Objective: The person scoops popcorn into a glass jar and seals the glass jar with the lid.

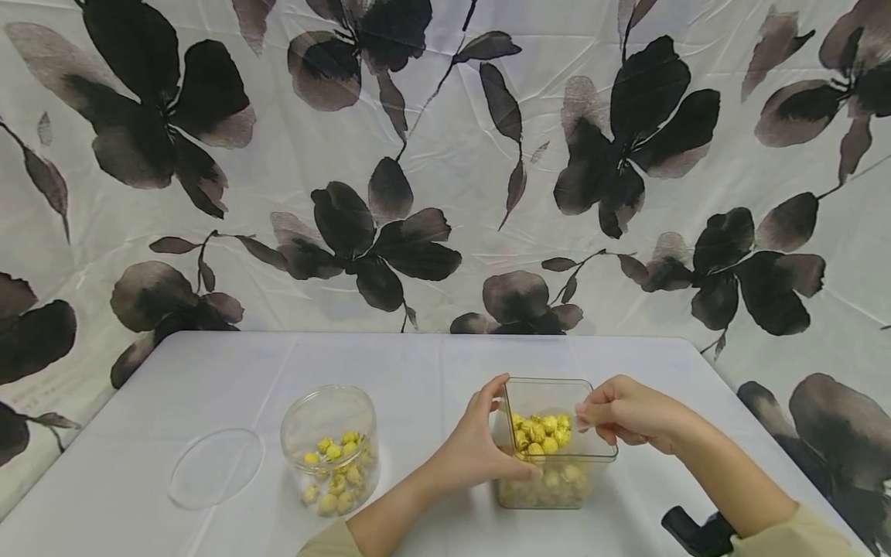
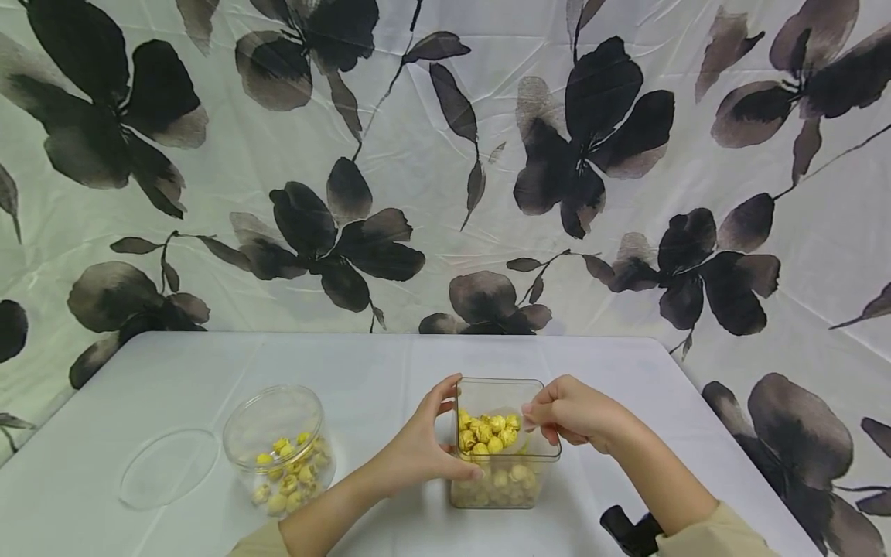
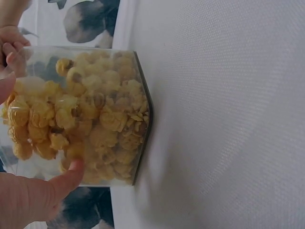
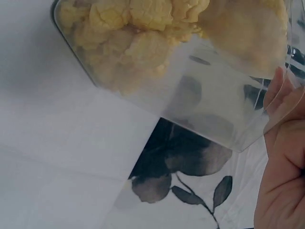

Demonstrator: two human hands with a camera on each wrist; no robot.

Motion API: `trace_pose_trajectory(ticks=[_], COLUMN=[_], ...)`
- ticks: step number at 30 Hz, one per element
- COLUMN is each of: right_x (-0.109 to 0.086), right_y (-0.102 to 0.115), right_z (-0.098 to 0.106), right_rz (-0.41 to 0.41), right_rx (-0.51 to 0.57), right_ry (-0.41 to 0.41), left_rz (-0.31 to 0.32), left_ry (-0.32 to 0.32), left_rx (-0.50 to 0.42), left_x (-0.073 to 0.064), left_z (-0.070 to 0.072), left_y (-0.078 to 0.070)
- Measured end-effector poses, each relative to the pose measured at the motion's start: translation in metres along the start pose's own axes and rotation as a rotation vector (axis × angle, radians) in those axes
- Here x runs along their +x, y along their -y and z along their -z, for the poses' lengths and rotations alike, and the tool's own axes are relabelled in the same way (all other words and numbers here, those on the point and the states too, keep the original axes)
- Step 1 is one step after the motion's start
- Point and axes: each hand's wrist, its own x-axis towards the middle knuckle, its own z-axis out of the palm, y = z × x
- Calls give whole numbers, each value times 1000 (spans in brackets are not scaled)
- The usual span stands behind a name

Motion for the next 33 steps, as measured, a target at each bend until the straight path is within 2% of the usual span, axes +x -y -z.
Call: trace_pose_trajectory(ticks=[5, 12, 18, 26, 33], right_x=[-2, -6, -5, -2, -1], right_y=[-4, -10, -12, -18, -18], right_z=[6, 11, 13, 15, 16], right_rz=[-35, -21, -15, 56, 52], right_rx=[70, 174, 219, 238, 276], right_ry=[-11, 21, 47, 144, 159], left_rz=[-1, -3, -10, 5, 4], left_ry=[4, 2, 0, 0, 4], left_rx=[-10, 9, 5, 17, 0], left_x=[0, 1, 0, 1, 0], left_z=[0, 0, 1, 1, 1], left_y=[-1, -3, -3, -1, 0])
